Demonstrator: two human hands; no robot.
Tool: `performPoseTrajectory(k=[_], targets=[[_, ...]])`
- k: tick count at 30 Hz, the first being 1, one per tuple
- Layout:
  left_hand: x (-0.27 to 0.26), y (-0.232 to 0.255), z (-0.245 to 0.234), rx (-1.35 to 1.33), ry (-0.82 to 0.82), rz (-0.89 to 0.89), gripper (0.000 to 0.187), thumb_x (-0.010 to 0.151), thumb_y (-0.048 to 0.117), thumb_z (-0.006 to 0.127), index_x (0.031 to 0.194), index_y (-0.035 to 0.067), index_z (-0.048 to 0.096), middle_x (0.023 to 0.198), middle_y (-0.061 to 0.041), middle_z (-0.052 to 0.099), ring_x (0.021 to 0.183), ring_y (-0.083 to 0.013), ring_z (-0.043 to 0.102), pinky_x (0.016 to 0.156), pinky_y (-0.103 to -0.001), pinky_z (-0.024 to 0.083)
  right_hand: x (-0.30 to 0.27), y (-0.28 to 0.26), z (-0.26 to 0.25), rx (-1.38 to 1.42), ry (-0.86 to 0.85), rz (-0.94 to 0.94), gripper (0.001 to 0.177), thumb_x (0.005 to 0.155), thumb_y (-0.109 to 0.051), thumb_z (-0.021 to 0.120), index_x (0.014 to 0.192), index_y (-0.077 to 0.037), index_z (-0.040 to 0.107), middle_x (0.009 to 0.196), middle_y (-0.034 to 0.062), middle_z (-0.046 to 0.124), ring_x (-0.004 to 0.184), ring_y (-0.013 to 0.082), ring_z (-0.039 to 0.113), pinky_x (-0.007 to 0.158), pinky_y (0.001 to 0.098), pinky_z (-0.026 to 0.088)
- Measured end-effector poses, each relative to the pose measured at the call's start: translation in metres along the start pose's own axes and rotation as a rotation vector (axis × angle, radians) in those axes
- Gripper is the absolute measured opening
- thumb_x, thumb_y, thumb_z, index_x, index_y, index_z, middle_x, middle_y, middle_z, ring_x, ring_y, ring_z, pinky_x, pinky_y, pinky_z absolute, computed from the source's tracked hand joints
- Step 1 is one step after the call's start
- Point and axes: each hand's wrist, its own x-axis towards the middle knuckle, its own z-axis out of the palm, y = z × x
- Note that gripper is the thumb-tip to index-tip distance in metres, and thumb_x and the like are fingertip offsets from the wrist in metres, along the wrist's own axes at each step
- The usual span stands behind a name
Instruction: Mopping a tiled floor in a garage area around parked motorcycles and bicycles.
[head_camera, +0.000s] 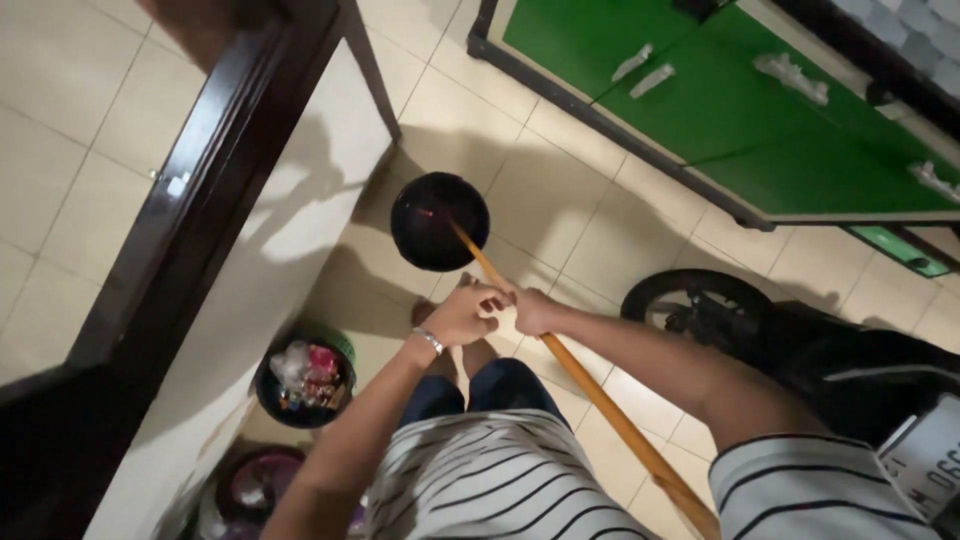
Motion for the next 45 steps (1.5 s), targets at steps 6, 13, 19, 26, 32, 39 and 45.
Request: performPoseTrajectory(k=[6, 13, 19, 26, 32, 39, 45], targets=[[0.028, -0.096, 0.024, -0.056, 0.128, -0.393, 0.033, 0.070, 0.016, 0.063, 0.102, 0.013, 0.071, 0.086, -0.006, 0.067, 0.086, -0.0262, 0.068, 0.082, -0.037, 0.053, 0.076, 0.023, 0.011, -0.281, -0.046, -0.148, 0.066, 0.081, 0.006, 0.055, 0.142, -0.013, 0.038, 0.131, 0.0297, 0.045, 0.107, 0.0446, 0.061, 0.086, 0.0503, 0.055], [0.051, -0.161, 0.026, -0.129, 0.240, -0.655, 0.025, 0.073, 0.025, 0.072, 0.097, 0.029, 0.070, 0.092, 0.004, 0.073, 0.093, -0.0195, 0.069, 0.084, -0.034, 0.055, 0.213, 0.031, 0.027, 0.007, -0.011, 0.059, 0.047, 0.088, -0.029, 0.048, 0.132, -0.016, 0.040, 0.113, 0.0201, 0.054, 0.101, 0.0349, 0.063, 0.086, 0.0430, 0.053], [0.071, -0.205, 0.037, -0.166, 0.268, -0.780, 0.017, 0.074, 0.022, 0.070, 0.091, 0.026, 0.071, 0.095, -0.004, 0.073, 0.100, -0.0272, 0.067, 0.090, -0.040, 0.054, 0.264, 0.023, 0.028, -0.174, -0.061, -0.046, 0.074, 0.084, -0.002, 0.057, 0.144, -0.018, 0.018, 0.138, 0.0225, 0.039, 0.117, 0.0427, 0.052, 0.100, 0.0477, 0.044], [0.078, -0.226, 0.046, -0.204, 0.215, -0.896, 0.022, 0.081, 0.029, 0.056, 0.097, 0.025, 0.069, 0.104, -0.008, 0.070, 0.107, -0.0305, 0.064, 0.100, -0.039, 0.049, 0.453, 0.100, 0.131, 0.436, 0.078, 0.289, 0.051, 0.078, -0.034, 0.064, 0.113, -0.005, 0.041, 0.094, 0.0193, 0.048, 0.080, 0.0327, 0.051, 0.070, 0.0430, 0.043], [0.082, -0.232, 0.038, -0.228, 0.263, -0.864, 0.031, 0.086, 0.027, 0.052, 0.108, 0.014, 0.070, 0.109, -0.016, 0.069, 0.110, -0.0360, 0.062, 0.096, -0.047, 0.050, 0.324, 0.071, 0.134, 0.888, 0.195, 0.398, 0.041, 0.091, -0.031, 0.054, 0.076, 0.006, 0.063, 0.041, 0.0138, 0.045, 0.028, 0.0253, 0.045, 0.027, 0.0349, 0.034], [0.115, -0.157, 0.009, -0.457, 0.288, -1.028, 0.060, 0.086, 0.053, 0.054, 0.122, 0.006, 0.064, 0.124, -0.018, 0.062, 0.120, -0.0293, 0.057, 0.104, -0.040, 0.045, 0.153, 0.048, 0.096, 0.456, 0.056, 0.373, 0.041, 0.095, -0.041, 0.040, 0.101, -0.011, 0.067, 0.050, 0.0092, 0.058, 0.037, 0.0209, 0.059, 0.036, 0.0332, 0.049], [0.097, -0.267, 0.089, -0.455, 0.224, -0.974, 0.053, 0.093, 0.045, 0.038, 0.057, 0.020, 0.068, 0.058, 0.001, 0.066, 0.072, -0.0212, 0.067, 0.080, -0.034, 0.052, 0.138, 0.046, 0.079, 0.403, 0.012, 0.348, 0.041, 0.089, -0.043, 0.053, 0.116, -0.016, 0.070, 0.070, 0.0113, 0.070, 0.061, 0.0231, 0.071, 0.058, 0.0354, 0.059]])
